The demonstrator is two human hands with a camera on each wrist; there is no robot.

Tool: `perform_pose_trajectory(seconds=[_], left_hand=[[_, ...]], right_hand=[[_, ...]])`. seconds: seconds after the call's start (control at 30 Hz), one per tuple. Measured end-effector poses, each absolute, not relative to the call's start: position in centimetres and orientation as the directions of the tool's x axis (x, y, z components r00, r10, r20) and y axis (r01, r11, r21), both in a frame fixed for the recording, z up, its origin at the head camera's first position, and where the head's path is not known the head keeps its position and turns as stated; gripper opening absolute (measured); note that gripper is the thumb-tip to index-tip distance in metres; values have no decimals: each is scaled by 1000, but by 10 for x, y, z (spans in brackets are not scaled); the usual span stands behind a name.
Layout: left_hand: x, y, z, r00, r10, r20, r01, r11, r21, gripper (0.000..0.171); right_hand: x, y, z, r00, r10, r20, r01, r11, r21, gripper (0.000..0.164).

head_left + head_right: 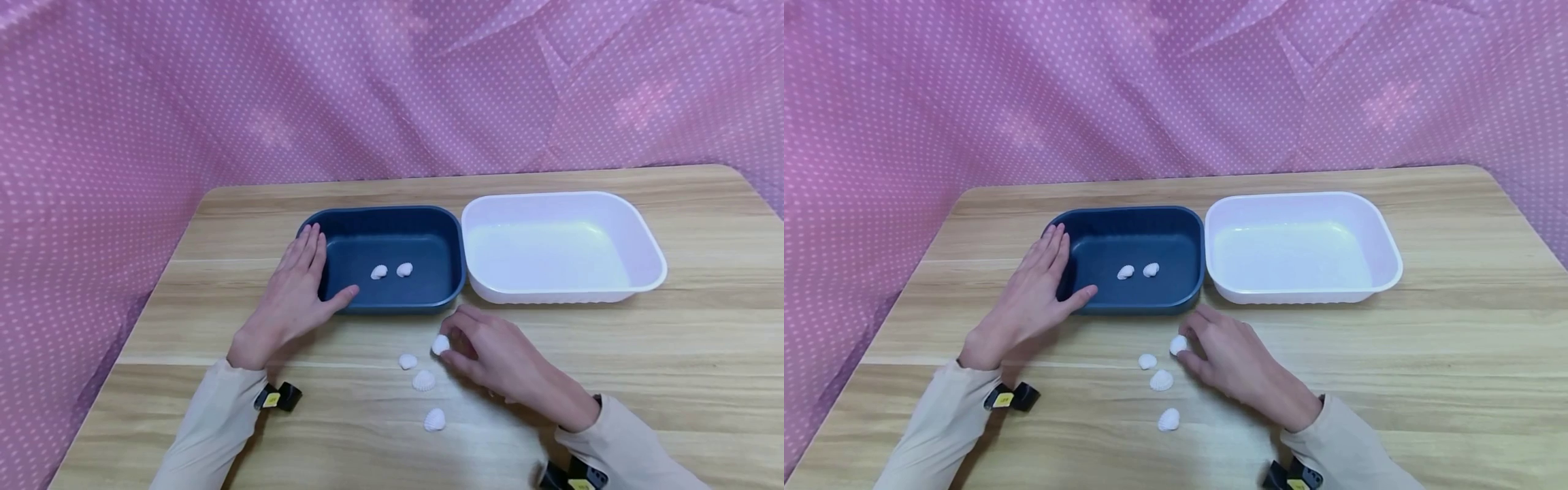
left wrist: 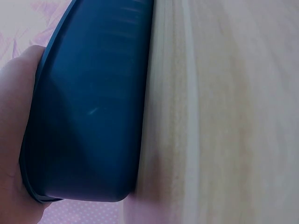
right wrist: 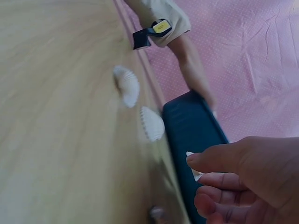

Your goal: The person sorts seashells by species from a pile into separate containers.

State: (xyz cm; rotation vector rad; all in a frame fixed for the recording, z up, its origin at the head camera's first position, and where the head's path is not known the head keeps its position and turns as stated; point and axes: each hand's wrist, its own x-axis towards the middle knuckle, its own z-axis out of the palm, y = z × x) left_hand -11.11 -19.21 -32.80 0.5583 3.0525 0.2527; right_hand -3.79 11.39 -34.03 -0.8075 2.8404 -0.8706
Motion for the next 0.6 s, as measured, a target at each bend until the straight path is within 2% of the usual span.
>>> perform_pose_trajectory(seconds=[0.6], left_hand=[[-111,-191,-328,-937,351,1,347,926,152,102]], right_hand=[[-45,107,-308,-830,-505,237,-549,668,-502,23]])
